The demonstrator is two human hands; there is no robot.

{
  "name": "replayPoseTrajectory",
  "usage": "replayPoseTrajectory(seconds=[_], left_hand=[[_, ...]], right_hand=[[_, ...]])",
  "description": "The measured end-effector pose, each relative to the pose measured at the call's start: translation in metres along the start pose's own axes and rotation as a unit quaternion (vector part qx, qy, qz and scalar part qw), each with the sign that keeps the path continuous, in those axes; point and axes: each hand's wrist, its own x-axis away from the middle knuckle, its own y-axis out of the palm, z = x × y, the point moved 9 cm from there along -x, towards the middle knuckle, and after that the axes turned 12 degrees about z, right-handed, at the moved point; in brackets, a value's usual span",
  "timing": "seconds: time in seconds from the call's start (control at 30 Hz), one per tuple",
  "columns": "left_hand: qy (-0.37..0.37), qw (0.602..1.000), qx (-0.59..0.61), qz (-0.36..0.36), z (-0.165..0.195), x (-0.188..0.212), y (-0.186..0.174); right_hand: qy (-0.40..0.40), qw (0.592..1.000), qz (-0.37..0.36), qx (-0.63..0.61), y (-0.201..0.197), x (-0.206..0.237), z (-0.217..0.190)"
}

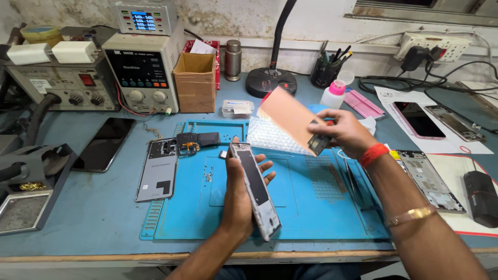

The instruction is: The person works on a disassembled smartphone on a blue repair mat, lifting the display, handling a small internal component and the battery, then fitting the midframe and pressing the rose-gold back cover onto the phone body, pressing along its edges to close it.

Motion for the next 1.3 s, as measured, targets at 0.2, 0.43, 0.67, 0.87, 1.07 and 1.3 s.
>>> replayPoseTrajectory(seconds=[0.2, 0.43, 0.67, 0.87, 1.07, 1.3], left_hand=[[0.148, 0.983, -0.094, -0.057, 0.009, 0.006, 0.031], [0.117, 0.984, -0.125, -0.048, 0.009, -0.003, 0.039], [0.085, 0.991, -0.104, -0.004, 0.009, -0.003, 0.018], [0.16, 0.985, -0.055, -0.045, 0.014, 0.003, 0.024], [0.155, 0.971, -0.15, -0.1, 0.011, 0.021, 0.032], [0.046, 0.949, -0.28, -0.138, 0.026, 0.021, 0.009]], right_hand=[[0.077, 0.95, -0.015, -0.302, -0.009, 0.026, 0.016], [0.155, 0.866, -0.098, -0.466, 0.028, 0.081, 0.016], [0.12, 0.837, -0.145, -0.514, 0.051, 0.115, -0.013], [0.104, 0.865, -0.093, -0.482, 0.037, 0.114, -0.015], [0.116, 0.869, -0.04, -0.479, 0.029, 0.114, -0.011], [0.093, 0.847, -0.067, -0.519, 0.029, 0.119, -0.012]])
